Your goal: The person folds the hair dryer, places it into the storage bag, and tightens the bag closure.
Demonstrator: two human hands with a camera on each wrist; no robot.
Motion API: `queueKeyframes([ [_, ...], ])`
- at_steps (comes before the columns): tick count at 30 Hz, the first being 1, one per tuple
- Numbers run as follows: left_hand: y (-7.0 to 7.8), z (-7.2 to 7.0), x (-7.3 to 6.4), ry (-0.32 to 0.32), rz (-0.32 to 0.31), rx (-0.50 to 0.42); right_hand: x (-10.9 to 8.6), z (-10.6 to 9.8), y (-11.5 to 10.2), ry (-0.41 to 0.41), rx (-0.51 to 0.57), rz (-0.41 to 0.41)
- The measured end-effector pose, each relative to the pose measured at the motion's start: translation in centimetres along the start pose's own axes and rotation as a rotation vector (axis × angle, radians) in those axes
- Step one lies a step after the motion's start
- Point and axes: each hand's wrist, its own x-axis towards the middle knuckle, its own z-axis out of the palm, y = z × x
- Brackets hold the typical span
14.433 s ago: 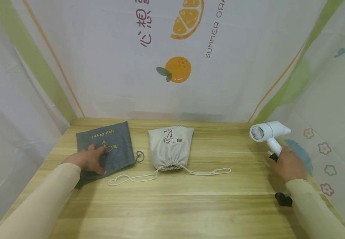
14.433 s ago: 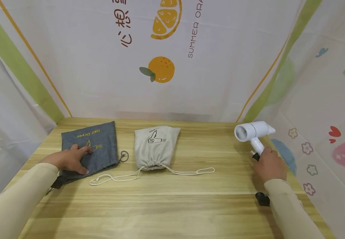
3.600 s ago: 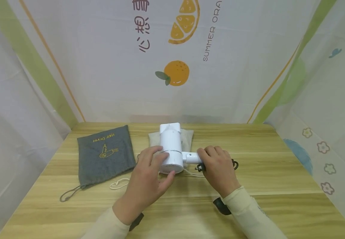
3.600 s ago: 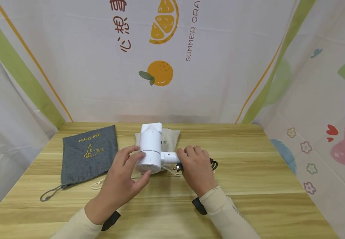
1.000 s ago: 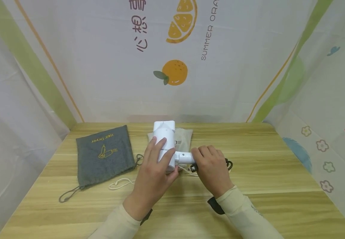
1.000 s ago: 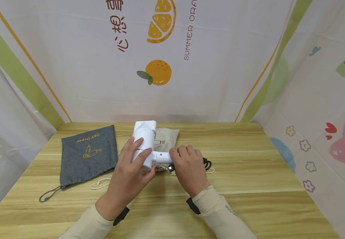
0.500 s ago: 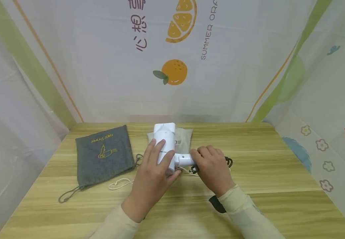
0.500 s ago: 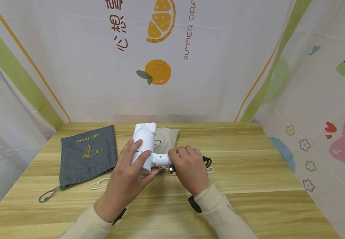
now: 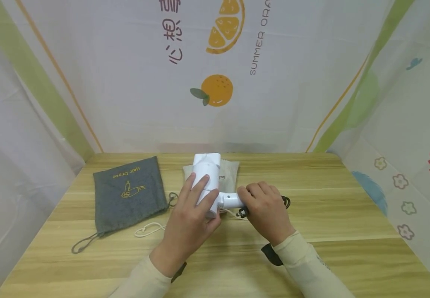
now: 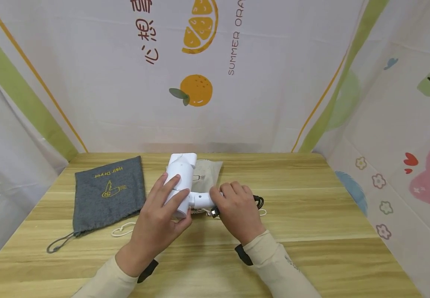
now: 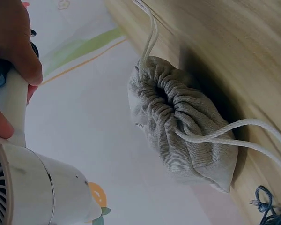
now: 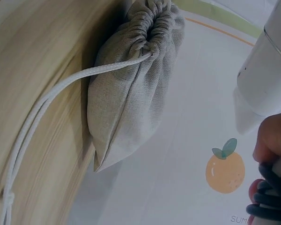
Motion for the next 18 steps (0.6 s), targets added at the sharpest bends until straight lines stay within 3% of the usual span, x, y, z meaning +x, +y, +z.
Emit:
queueKeyframes([
  [7,-0.55,-0.04,-0.17,0.041,0.042,-0.037,0.08,0.17,-0.03,-0.002,0.011,-0.027],
  [18,-0.77,-0.54,-0.47,0.013,0.025,-0.037,0.33,0.09,-0.24,-0.014,0.017,-0.052],
])
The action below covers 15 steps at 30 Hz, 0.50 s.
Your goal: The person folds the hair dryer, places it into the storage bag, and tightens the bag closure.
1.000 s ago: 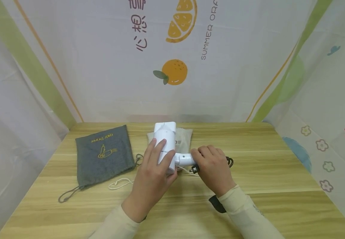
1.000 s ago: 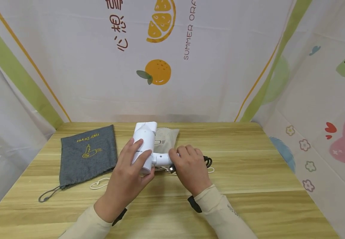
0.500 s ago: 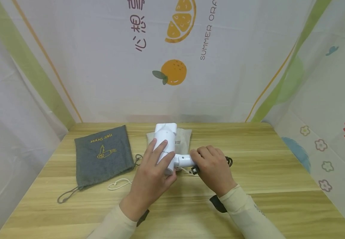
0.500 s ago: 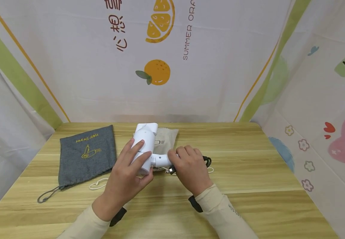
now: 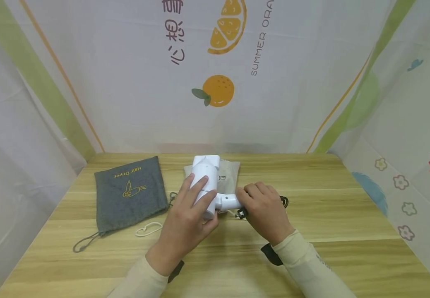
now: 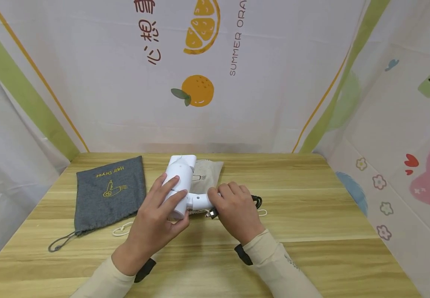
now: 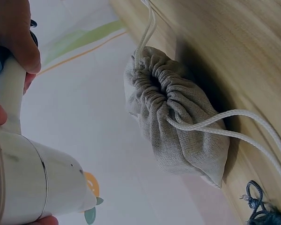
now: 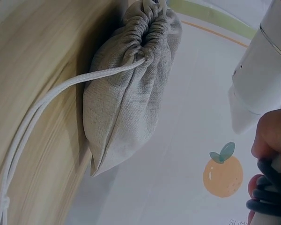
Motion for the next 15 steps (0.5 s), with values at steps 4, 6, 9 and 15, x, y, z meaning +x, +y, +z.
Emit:
queueKeyframes([
  [4,-0.01,0.04,0.07,-0.003,0.001,-0.004,-0.02,-0.05,0.05,-0.004,0.001,0.001],
  [6,0.01,0.05,0.08,-0.006,-0.002,-0.006,-0.02,-0.05,0.06,-0.005,0.001,0.000],
  [9,0.05,0.04,0.08,-0.007,-0.006,-0.009,-0.07,-0.03,0.03,-0.001,0.004,-0.002],
  [15,0.06,-0.02,0.09,-0.005,-0.004,-0.010,-0.09,-0.04,-0.01,0.006,0.006,0.000],
])
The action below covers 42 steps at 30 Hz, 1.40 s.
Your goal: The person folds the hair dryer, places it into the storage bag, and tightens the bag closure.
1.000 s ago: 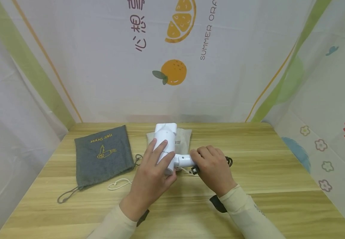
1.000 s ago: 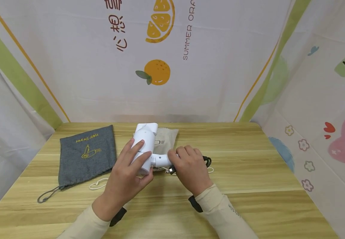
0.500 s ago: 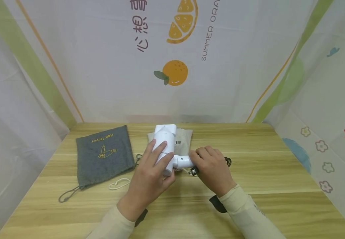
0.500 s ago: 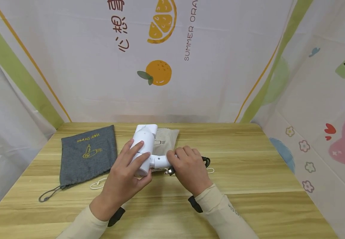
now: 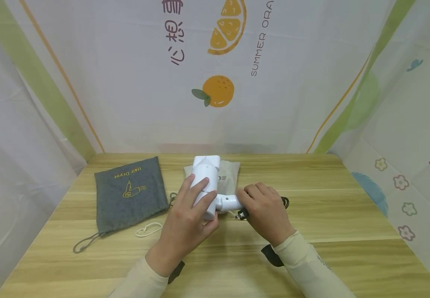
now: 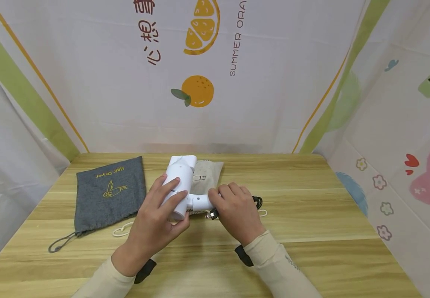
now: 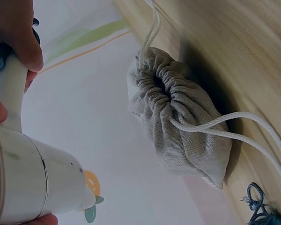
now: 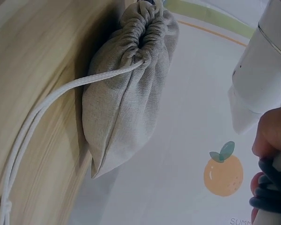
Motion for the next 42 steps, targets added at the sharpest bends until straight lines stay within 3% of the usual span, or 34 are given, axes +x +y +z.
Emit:
queueKeyframes([
  [14,0.23,-0.30,0.60,0.033,0.019,-0.019,0.32,-0.60,0.24,0.022,0.014,-0.007],
  [42,0.10,-0.55,0.84,0.014,0.010,-0.028,0.62,-0.73,0.37,0.013,0.016,-0.007],
])
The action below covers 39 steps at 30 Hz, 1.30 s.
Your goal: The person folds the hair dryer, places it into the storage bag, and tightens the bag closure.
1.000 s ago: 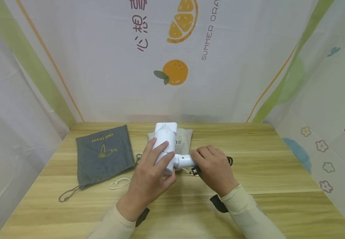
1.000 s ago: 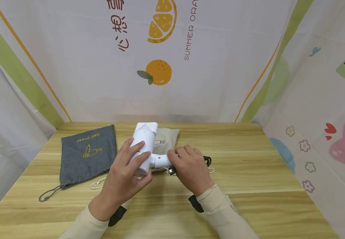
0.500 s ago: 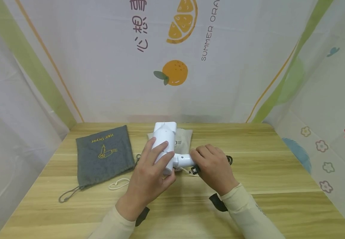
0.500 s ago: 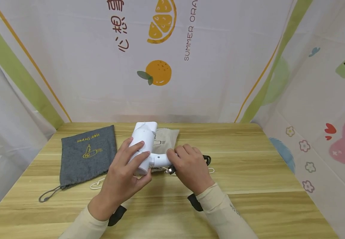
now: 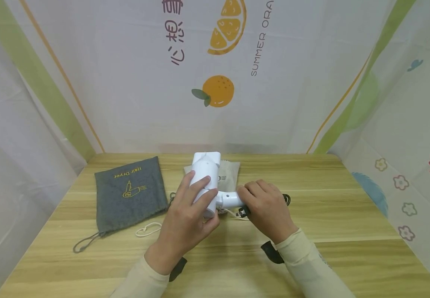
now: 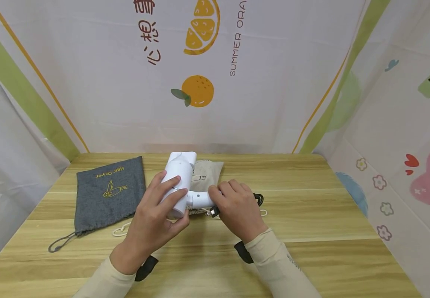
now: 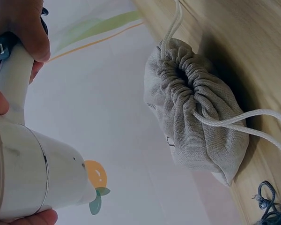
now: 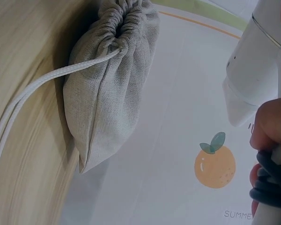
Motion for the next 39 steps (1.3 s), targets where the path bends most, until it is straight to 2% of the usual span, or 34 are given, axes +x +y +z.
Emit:
queueKeyframes([
  [39,-0.17,-0.01,-0.59,-0.012,0.003,-0.041,-0.25,0.13,-0.29,-0.008,0.017,-0.018],
])
